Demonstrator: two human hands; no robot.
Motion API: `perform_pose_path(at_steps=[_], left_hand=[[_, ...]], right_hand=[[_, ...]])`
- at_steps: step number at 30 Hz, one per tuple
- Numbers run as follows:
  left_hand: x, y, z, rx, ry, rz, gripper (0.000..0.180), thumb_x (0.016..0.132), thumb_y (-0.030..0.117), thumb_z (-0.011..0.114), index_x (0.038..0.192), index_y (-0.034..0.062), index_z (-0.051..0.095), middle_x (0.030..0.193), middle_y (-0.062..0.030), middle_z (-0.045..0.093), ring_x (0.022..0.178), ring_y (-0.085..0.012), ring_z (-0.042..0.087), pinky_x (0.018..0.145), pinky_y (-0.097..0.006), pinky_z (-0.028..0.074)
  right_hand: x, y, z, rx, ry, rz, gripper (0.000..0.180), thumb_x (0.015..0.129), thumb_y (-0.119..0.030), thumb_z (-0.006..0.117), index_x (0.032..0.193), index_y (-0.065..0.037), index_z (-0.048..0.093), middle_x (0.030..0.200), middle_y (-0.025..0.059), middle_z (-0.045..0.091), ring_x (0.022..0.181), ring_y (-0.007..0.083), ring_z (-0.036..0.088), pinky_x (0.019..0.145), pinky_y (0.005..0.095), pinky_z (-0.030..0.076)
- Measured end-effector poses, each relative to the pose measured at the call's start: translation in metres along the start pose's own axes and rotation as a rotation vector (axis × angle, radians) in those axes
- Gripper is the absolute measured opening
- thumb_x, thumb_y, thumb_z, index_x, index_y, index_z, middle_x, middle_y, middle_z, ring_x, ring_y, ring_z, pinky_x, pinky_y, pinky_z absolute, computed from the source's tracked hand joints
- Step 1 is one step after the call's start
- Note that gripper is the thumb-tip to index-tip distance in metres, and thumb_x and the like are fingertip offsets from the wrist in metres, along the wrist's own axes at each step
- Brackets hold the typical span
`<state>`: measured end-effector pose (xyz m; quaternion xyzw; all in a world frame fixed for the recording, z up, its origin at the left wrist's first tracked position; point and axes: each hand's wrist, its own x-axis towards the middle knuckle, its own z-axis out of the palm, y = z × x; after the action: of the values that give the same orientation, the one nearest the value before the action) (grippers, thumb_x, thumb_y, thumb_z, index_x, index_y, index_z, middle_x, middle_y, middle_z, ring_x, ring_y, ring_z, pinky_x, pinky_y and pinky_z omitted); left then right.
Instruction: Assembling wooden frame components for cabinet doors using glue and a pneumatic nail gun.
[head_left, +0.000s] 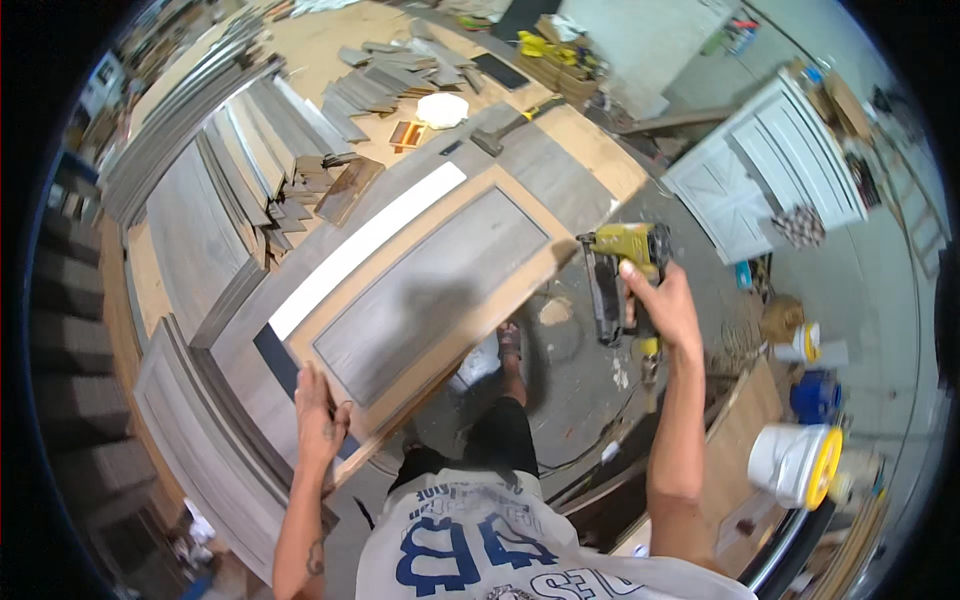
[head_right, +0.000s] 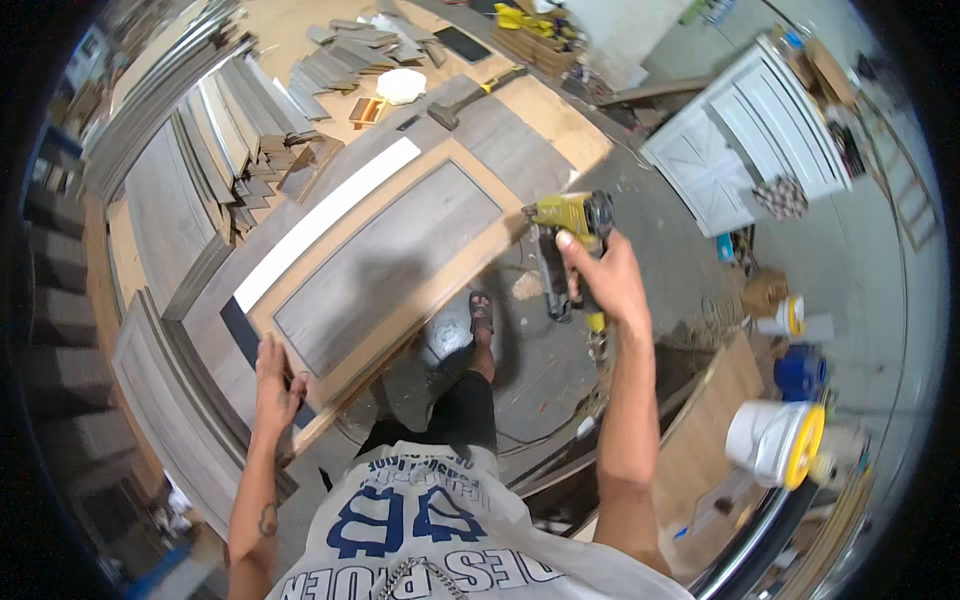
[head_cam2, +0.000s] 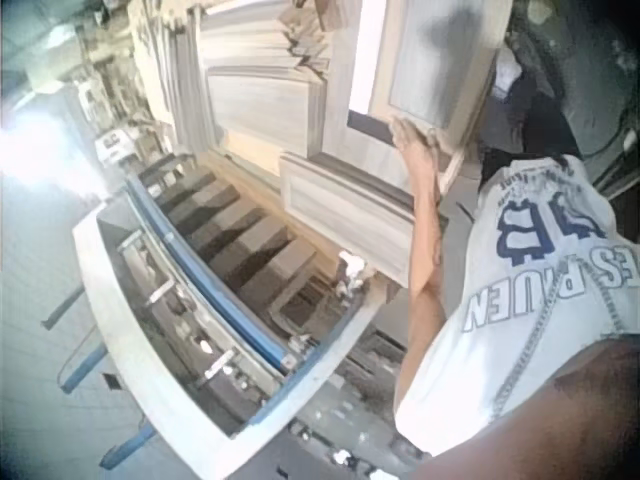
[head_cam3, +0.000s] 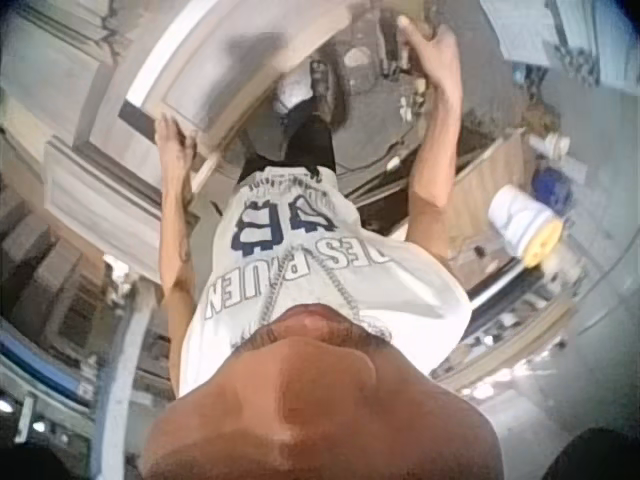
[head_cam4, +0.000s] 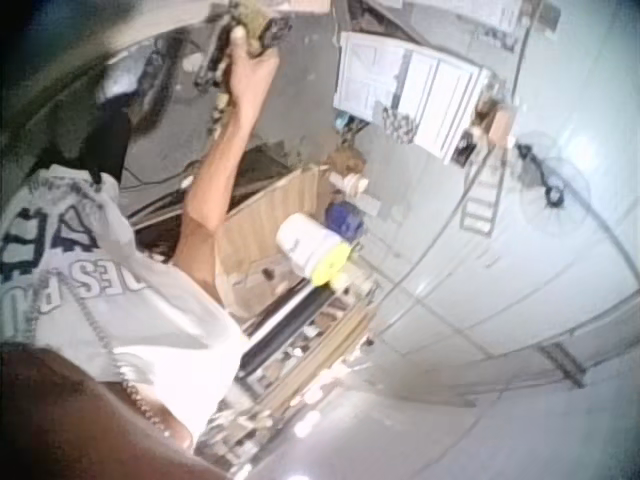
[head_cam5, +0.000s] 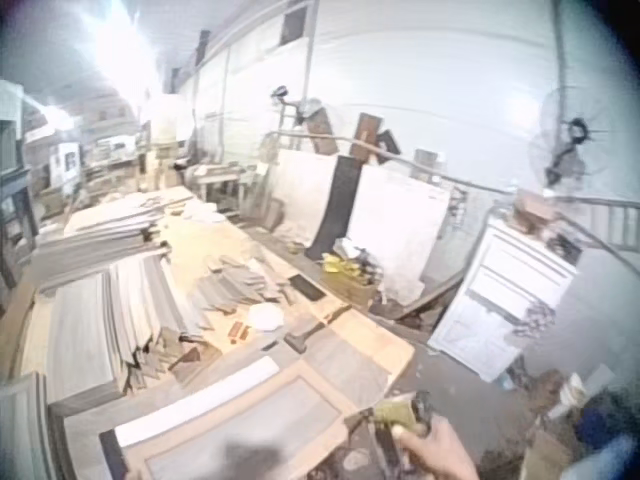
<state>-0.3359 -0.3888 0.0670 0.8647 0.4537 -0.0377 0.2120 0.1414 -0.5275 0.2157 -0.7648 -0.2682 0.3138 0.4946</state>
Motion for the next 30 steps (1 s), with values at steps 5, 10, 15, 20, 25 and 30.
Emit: perform_pose_path(at_steps=[5, 10, 15, 20, 25, 30], left_hand=[[-0.037, 0.08, 0.052, -0.204, 0.663, -0.847, 0.067, 0.097, 0.029, 0.054, 0.145, -0.0095, 0.027, 0.154, -0.0276, 0.023, 0.145, -0.0378, 0.02, 0.118, -0.041, 0.014], [-0.014, 0.171, 0.094, -1.177, 1.122, -1.267, 0.081, 0.093, 0.019, 0.058, 0.151, -0.0051, 0.007, 0.158, -0.0229, 0.016, 0.147, -0.0295, 0.016, 0.118, -0.038, 0.017], [0.011, 0.185, 0.077, -1.543, 1.579, -1.147, 0.082, 0.089, 0.006, 0.05, 0.152, -0.0037, -0.001, 0.158, -0.0198, 0.017, 0.145, -0.0279, 0.023, 0.117, -0.04, 0.021], [0.03, 0.189, 0.069, -1.67, 1.643, -1.105, 0.082, 0.085, 0.007, 0.05, 0.152, -0.0021, 0.004, 0.156, -0.0159, 0.026, 0.139, -0.0253, 0.033, 0.114, -0.038, 0.024], [0.028, 0.189, 0.064, -1.724, 1.705, -1.087, 0.082, 0.086, 0.006, 0.05, 0.153, 0.0009, 0.002, 0.158, -0.0126, 0.023, 0.141, -0.023, 0.03, 0.116, -0.045, 0.019], [0.036, 0.188, 0.059, -1.734, 1.743, -1.122, 0.072, 0.089, 0.009, 0.05, 0.152, 0.001, 0.016, 0.157, -0.0115, 0.028, 0.139, -0.0219, 0.032, 0.11, -0.043, 0.025]], right_hand=[[0.205, 0.03, -0.023, -0.192, -0.33, 0.053, 0.028, 0.094, -0.032, 0.064, 0.089, -0.005, 0.057, 0.064, 0.0022, 0.056, 0.051, 0.0114, 0.054, 0.046, 0.0268, 0.045], [0.324, 0.072, -0.039, -0.416, -0.36, -0.025, 0.049, 0.095, -0.039, 0.06, 0.108, 0.008, 0.065, 0.092, 0.0107, 0.067, 0.079, 0.0165, 0.063, 0.073, 0.0297, 0.051], [0.31, 0.096, -0.02, -0.705, -0.312, -0.386, 0.039, 0.096, -0.025, 0.061, 0.118, 0.007, 0.061, 0.109, 0.0164, 0.068, 0.097, 0.0214, 0.064, 0.088, 0.0317, 0.049], [0.223, 0.096, 0.032, -0.53, -0.354, -0.591, 0.04, 0.093, -0.019, 0.063, 0.125, 0.004, 0.057, 0.127, 0.0232, 0.058, 0.116, 0.0319, 0.058, 0.098, 0.037, 0.045], [0.2, 0.107, 0.075, -0.658, -0.372, -0.515, 0.057, 0.087, -0.02, 0.067, 0.133, 0.006, 0.047, 0.133, 0.0258, 0.052, 0.125, 0.0387, 0.05, 0.106, 0.0426, 0.037], [0.21, 0.113, 0.08, -0.613, -0.355, -0.52, 0.055, 0.084, -0.017, 0.069, 0.129, 0.006, 0.05, 0.125, 0.0259, 0.057, 0.117, 0.0384, 0.055, 0.099, 0.0413, 0.043]])
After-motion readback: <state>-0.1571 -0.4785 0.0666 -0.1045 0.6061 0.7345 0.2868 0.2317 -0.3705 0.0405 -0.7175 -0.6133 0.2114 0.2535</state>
